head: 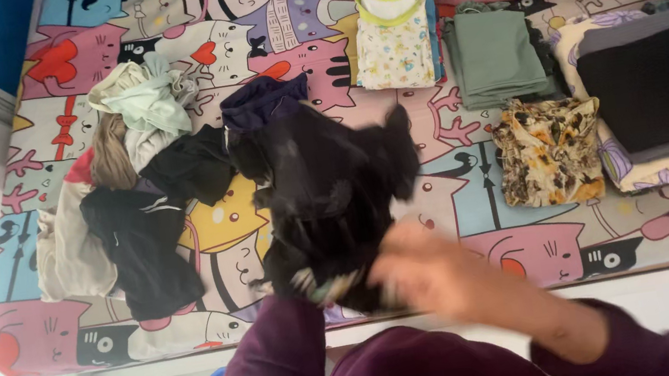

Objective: The person folds multiple clean garments on a bed, including a floral top, a black floral top, shorts, a striped top, a black top, a light green top, a white tank top, and a patterned dress. The person smooths and folds each item by hand and places them in a neat stack.

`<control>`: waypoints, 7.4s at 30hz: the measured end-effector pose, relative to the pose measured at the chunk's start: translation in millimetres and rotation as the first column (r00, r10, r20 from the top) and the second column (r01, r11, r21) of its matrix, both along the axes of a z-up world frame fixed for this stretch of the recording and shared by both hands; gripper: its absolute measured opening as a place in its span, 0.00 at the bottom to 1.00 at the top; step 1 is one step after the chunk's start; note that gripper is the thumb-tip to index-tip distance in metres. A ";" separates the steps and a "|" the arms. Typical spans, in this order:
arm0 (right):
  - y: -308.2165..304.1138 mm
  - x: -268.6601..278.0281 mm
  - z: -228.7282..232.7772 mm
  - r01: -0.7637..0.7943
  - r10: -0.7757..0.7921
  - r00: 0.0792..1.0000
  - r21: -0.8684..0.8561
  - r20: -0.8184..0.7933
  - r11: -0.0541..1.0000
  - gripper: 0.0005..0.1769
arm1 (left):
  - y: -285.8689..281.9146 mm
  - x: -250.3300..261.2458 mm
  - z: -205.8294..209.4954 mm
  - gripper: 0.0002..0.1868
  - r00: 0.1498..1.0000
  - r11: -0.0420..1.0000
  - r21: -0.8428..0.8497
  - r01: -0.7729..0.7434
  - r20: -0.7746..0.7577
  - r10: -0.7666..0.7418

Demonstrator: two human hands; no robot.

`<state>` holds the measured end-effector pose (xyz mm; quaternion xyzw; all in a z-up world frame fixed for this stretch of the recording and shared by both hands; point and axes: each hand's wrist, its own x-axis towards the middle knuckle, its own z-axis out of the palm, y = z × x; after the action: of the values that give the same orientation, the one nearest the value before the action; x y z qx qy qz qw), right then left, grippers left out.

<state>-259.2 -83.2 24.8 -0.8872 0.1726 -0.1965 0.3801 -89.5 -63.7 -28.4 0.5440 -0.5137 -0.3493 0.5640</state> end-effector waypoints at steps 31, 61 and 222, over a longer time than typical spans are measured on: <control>-103.0 -90.0 -184.1 -0.327 0.230 0.670 -0.003 -0.706 0.945 0.12 | 50.4 -52.0 -22.1 0.13 0.586 0.661 0.222 0.716 -0.705 -0.399; -20.1 -88.1 -221.8 0.356 -0.163 0.814 0.258 -0.557 0.898 0.12 | 84.8 121.6 -150.8 0.26 0.647 0.894 0.398 0.203 0.631 -0.428; -107.4 68.3 -250.9 0.095 -0.643 0.759 0.994 -0.103 -0.047 0.06 | -66.0 33.0 -174.3 0.14 0.972 0.966 0.145 -0.216 0.125 0.199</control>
<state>-190.9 -190.5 -226.0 -0.2424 0.4151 -0.3031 0.8228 -56.5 -129.6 -202.7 0.6559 -0.4547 -0.2974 0.5240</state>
